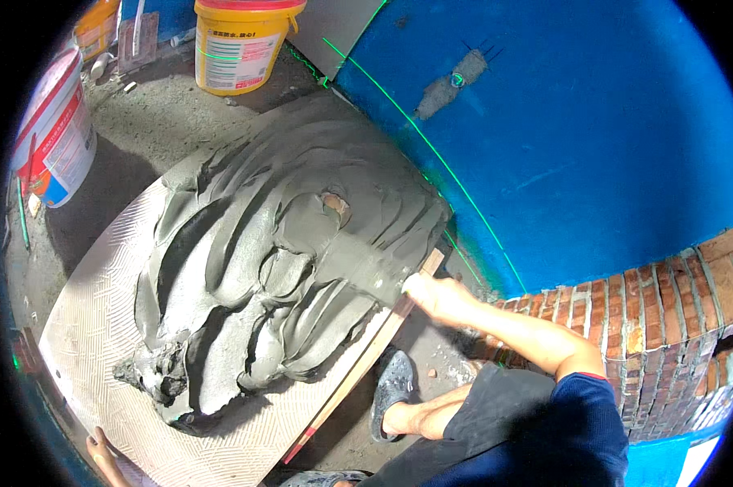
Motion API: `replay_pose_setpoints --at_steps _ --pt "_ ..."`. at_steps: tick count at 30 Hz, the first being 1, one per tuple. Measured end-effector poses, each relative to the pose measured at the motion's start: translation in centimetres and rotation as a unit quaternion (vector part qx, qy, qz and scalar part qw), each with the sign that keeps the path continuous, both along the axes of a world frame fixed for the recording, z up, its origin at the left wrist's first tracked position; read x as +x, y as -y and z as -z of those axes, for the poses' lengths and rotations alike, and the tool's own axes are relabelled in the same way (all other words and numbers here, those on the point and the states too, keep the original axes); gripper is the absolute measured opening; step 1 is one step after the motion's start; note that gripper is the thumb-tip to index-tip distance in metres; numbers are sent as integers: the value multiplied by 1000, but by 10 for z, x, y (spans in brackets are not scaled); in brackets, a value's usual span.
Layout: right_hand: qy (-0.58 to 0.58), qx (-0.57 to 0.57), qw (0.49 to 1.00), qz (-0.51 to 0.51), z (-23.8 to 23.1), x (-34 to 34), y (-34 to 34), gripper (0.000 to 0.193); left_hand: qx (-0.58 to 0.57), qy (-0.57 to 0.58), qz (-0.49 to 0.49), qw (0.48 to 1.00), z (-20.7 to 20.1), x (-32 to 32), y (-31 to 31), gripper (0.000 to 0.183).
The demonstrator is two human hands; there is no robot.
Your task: The person scoops gray adhesive from a bucket using a trowel and spreads it onto a large tile placed on the floor. They continue to apply and smooth the adhesive across the tile surface.
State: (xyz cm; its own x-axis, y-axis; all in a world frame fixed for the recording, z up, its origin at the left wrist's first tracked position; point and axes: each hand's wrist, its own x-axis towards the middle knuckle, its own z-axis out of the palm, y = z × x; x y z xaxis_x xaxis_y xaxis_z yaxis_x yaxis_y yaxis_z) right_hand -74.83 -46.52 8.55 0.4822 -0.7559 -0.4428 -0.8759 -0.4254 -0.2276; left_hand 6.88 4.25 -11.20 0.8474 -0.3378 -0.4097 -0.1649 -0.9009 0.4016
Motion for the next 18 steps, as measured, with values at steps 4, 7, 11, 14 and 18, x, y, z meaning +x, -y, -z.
replay_pose_setpoints --at_steps 4,7,11,14,18 --pt "-57 -152 971 175 -8 -79 61 42 4 21 -101 995 0 -61 61 79" --pt "11 -119 962 247 -1 -110 121 40 2 6 -99 995 15 -37 41 78" --pt "158 186 821 517 -18 -90 98 36 33 44 -118 992 27 -40 44 79" --pt "224 292 796 481 40 -88 28 37 -40 106 -58 992 51 -1 4 67" --pt "181 351 854 340 -9 14 -66 42 -72 34 -33 996 48 -21 8 60"
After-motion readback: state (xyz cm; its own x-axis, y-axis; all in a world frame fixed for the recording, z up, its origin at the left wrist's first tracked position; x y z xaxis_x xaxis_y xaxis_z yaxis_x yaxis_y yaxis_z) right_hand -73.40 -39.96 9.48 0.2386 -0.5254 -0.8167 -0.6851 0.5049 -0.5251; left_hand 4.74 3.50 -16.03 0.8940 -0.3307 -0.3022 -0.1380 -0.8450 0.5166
